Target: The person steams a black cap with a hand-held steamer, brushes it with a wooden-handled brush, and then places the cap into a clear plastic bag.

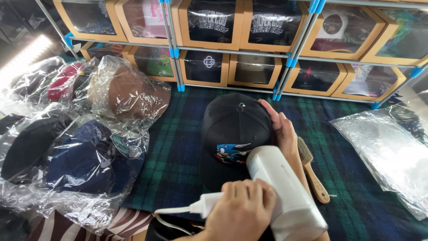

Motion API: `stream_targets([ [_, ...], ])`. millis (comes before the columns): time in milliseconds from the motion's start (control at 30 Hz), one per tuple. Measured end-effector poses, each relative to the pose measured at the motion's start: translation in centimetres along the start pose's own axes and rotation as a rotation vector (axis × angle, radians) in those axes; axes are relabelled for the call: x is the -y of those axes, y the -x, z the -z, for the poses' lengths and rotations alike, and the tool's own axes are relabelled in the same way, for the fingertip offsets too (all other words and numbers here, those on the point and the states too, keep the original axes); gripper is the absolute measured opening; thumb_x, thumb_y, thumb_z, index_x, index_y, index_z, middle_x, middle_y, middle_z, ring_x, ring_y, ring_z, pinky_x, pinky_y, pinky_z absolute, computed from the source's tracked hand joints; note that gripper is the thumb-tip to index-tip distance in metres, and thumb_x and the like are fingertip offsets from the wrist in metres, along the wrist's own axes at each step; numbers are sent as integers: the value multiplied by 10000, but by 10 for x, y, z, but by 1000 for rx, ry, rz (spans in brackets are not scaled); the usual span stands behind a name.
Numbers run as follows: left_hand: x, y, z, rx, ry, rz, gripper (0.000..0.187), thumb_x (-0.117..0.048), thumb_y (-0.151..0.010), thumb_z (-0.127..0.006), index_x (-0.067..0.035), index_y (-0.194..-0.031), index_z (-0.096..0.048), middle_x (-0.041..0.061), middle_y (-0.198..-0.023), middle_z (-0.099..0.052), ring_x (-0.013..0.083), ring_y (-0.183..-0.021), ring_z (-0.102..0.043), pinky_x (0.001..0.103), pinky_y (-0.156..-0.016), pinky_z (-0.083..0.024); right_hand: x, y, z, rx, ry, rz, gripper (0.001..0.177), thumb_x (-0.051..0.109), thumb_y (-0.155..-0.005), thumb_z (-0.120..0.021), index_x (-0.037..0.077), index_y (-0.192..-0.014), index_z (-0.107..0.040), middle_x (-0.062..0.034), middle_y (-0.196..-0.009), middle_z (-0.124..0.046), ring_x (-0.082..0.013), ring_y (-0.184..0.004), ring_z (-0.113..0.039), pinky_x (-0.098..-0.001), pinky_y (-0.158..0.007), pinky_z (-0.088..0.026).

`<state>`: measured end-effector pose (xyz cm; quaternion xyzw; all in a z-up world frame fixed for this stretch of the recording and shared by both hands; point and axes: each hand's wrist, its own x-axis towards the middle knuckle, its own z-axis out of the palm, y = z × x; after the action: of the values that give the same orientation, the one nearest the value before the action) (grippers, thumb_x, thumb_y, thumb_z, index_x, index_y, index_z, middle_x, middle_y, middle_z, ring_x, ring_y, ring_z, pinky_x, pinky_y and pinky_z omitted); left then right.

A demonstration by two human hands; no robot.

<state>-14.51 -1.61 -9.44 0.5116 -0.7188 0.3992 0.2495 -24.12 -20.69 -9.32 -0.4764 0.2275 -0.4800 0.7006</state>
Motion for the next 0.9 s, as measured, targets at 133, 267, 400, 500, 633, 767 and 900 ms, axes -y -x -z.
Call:
stream_targets([
  [133,39,30,18,-3,-113,0,115,-54,-974,-472,-12,-997,-576,173,-760,-512,239,-541,-438,375,-518,-374,-31,-24,38,87,12,107,724,470,-990,-285,26,-1551,-397,-177,-1595,-454,-278,-1436,-460,-400,-1221,-334],
  [267,82,67,17,118,-75,-84,91,-120,-964,-532,-83,-1042,-560,97,-803,-574,206,-583,-521,346,-553,-447,-26,-21,31,72,92,133,715,463,-994,-281,19,-1533,-433,-191,-1522,-526,-278,-1380,-513,-400,-1203,-374],
  [400,98,89,11,190,10,-82,83,-172,-996,-592,-103,-1042,-594,82,-819,-595,213,-613,-550,351,-574,-482,-28,-22,31,56,120,174,678,430,-1011,-276,17,-1519,-451,-168,-1551,-510,-270,-1374,-521,-394,-1184,-395],
  [500,82,60,27,213,-15,-124,96,-154,-983,-595,-59,-995,-584,106,-794,-561,221,-553,-509,351,-550,-445,-32,-25,33,46,125,211,666,421,-1013,-287,0,-1496,-471,-160,-1566,-499,-261,-1416,-494,-385,-1215,-364],
  [633,73,35,8,29,104,-183,62,-60,-972,-515,-54,-983,-576,106,-824,-554,213,-622,-497,339,-555,-412,-28,-21,27,47,69,164,712,455,-994,-311,8,-1539,-412,-167,-1587,-466,-268,-1421,-475,-381,-1205,-354],
  [767,89,59,-3,44,173,-148,90,-89,-952,-546,-64,-1033,-577,111,-862,-577,237,-654,-524,361,-574,-421,-30,-25,30,31,115,164,702,452,-997,-302,6,-1519,-445,-174,-1546,-511,-275,-1393,-505,-390,-1192,-375],
  [900,108,130,-44,134,431,117,188,-47,-944,-487,-42,-1047,-644,127,-975,-673,263,-769,-622,381,-662,-472,-32,-24,30,25,154,251,639,378,-1031,-281,-29,-1484,-474,-198,-1523,-535,-286,-1386,-529,-397,-1187,-410],
])
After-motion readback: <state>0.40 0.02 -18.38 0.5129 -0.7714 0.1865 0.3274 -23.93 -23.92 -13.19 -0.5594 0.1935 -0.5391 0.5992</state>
